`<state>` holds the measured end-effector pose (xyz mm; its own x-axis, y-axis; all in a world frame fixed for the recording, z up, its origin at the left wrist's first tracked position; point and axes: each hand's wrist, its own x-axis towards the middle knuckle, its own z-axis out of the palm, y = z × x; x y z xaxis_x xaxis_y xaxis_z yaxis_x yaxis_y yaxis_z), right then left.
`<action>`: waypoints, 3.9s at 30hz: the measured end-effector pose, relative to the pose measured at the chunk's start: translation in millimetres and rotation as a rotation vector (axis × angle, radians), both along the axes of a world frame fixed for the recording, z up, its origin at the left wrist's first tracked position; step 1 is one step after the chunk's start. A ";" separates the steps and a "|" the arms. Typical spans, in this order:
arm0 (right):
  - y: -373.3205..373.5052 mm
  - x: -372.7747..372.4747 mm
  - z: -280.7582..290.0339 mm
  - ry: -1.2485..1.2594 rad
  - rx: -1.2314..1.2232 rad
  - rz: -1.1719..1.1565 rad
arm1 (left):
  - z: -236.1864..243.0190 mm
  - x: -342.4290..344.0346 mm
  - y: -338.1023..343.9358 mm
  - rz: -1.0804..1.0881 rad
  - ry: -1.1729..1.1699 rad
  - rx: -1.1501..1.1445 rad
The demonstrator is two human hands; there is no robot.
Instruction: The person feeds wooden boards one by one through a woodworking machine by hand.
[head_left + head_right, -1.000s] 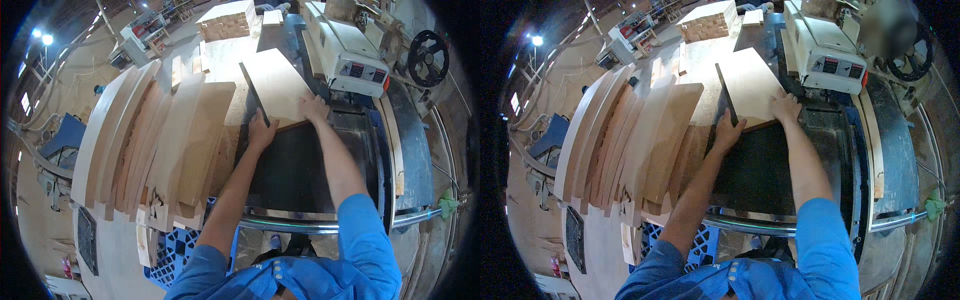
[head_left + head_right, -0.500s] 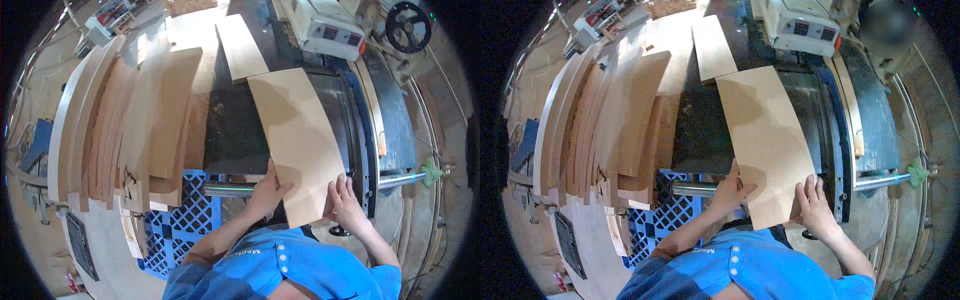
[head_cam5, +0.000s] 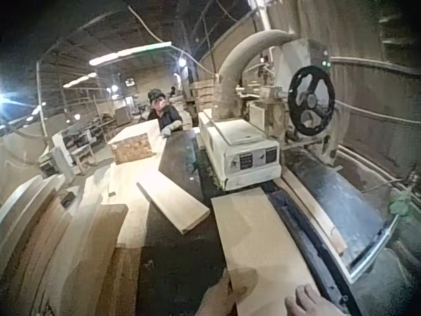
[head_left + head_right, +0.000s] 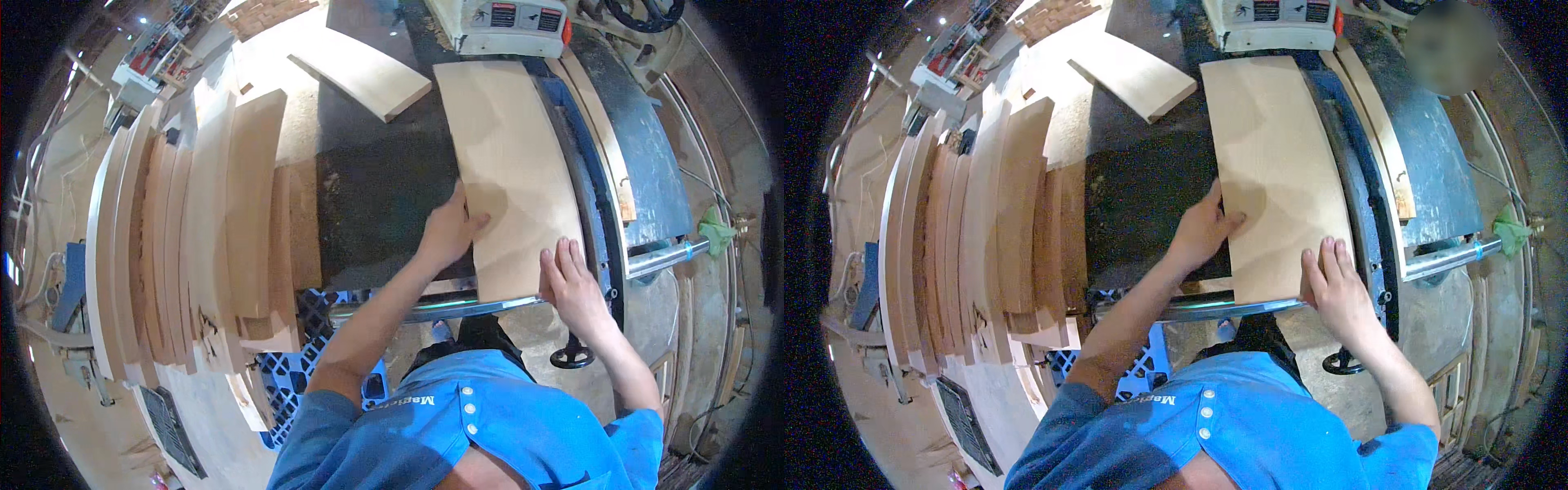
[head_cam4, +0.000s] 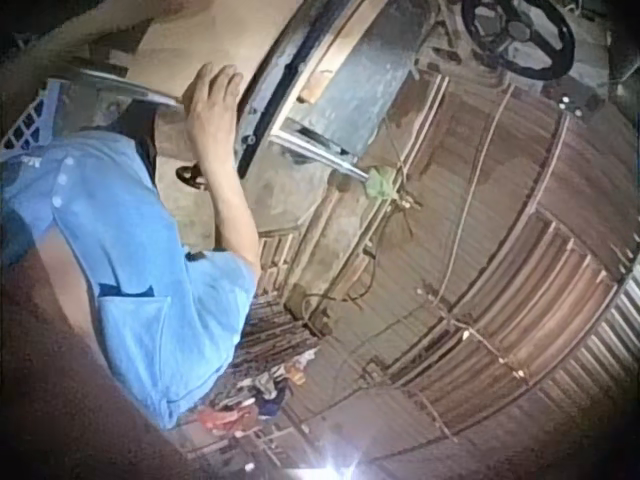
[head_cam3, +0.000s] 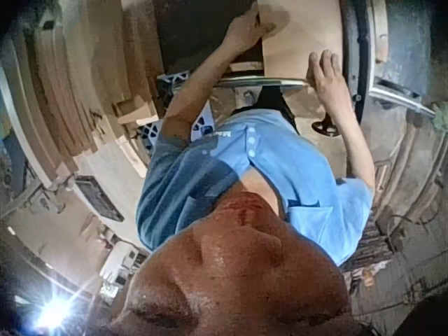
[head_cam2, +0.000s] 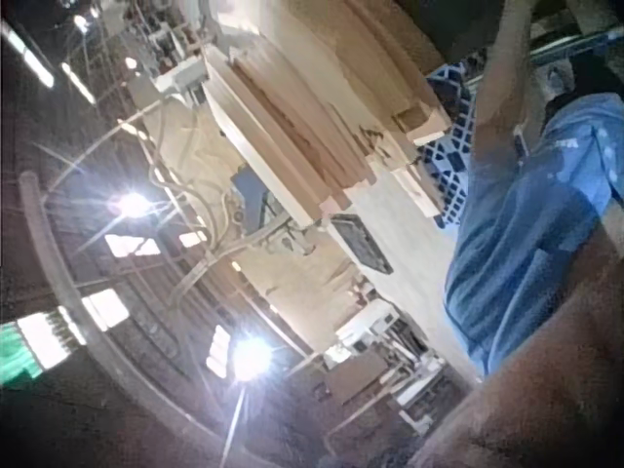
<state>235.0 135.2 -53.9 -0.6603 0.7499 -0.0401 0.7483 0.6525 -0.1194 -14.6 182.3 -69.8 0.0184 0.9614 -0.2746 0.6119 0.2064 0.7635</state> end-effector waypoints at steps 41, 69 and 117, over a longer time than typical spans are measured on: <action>67.6 -178.6 -8.9 0.110 -0.015 -0.168 | 21.8 -100.9 -45.2 0.505 -0.146 0.045; 113.5 -76.6 -39.9 0.494 0.311 -0.284 | -29.8 27.9 181.0 0.015 0.324 0.270; -24.4 -76.6 -47.4 0.192 0.166 -0.536 | -30.2 40.5 9.9 -0.028 0.062 0.056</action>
